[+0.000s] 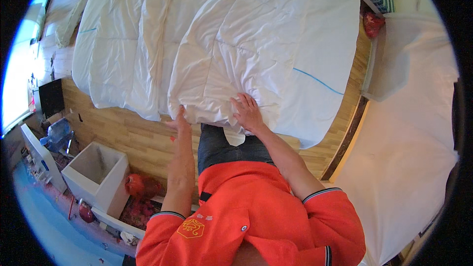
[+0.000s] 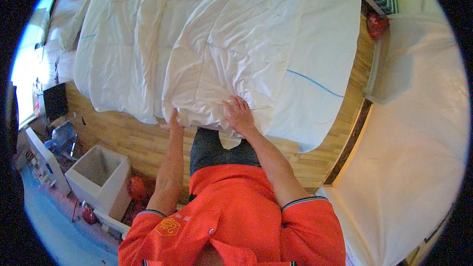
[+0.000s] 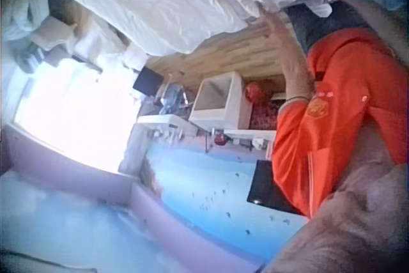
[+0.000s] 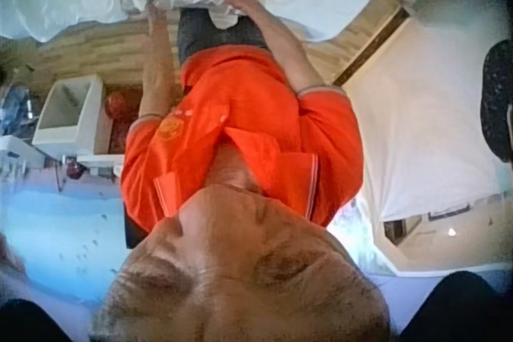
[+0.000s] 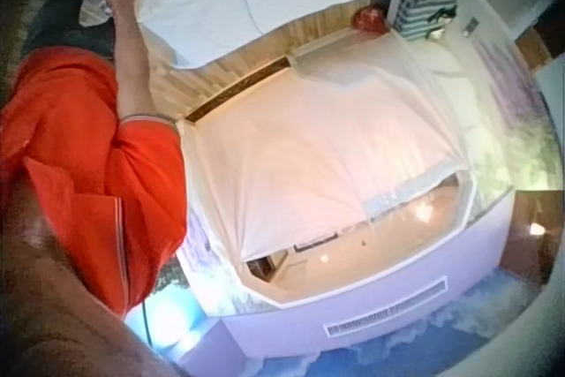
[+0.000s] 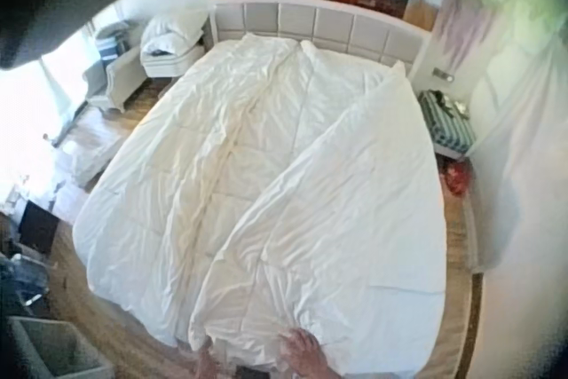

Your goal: The person folds a large white duvet on a bed. They smooth the surface, fold the duvet in half lengthwise, then fold it again into a compact rectangle.

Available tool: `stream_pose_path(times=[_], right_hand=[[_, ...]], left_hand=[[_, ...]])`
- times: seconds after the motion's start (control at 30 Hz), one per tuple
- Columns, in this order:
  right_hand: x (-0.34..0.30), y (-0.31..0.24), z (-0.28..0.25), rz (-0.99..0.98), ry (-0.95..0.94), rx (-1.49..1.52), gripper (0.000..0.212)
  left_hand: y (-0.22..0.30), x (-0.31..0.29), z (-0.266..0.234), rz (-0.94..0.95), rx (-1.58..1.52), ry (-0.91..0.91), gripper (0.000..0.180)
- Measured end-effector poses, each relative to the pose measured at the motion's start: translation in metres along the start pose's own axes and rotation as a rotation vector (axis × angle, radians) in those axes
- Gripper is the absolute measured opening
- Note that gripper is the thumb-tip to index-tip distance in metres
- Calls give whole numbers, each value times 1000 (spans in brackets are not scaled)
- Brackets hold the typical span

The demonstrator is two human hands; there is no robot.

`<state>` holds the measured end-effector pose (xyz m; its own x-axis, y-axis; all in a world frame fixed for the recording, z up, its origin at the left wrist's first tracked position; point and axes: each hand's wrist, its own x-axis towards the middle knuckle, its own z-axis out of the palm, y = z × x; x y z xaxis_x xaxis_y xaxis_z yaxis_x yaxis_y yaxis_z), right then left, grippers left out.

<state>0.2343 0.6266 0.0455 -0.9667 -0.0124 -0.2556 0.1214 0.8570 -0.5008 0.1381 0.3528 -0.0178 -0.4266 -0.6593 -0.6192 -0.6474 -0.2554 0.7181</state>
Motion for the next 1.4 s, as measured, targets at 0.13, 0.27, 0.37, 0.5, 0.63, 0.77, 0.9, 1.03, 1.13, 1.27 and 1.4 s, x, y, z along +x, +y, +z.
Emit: stream_pose_path(times=[0.13, 0.27, 0.37, 0.5, 0.63, 0.77, 0.9, 1.03, 1.13, 1.27, 1.4], right_hand=[[-14, 4, 2, 13, -5, 7, 67], [-23, -10, -10, -42, -82, 43, 66], [-42, -3, -19, -104, -104, -40, 63], [-63, 14, -7, -237, -84, -150, 52], [-83, 41, 14, -145, -70, 113, 35], [-81, 53, 21, -66, 38, 264, 25], [-71, 53, -8, -84, -181, 437, 27], [-94, 70, -18, -50, 234, 368, 41], [-105, 74, -30, 260, 465, 357, 51], [-112, 102, -4, 881, 344, 857, 51], [-115, 121, -5, 813, 25, 1319, 51]], left_hand=[[-25, -13, 9, -298, -140, -11, 107], [-81, 18, -13, -382, -139, -287, 73], [-108, -35, 1, -345, 12, -359, 53], [-126, -40, -4, -603, -263, -394, 45], [-103, -65, -9, -440, -229, -447, 48], [-97, -132, -1, -673, -273, -803, 40], [-142, -153, -8, -710, 57, -1010, 36], [-144, -184, 2, -476, 18, -1099, 32], [-124, -209, 3, -668, -143, -907, 34], [-133, -235, 11, -573, 35, -856, 37], [-140, -250, 11, -362, 330, -1279, 39]])
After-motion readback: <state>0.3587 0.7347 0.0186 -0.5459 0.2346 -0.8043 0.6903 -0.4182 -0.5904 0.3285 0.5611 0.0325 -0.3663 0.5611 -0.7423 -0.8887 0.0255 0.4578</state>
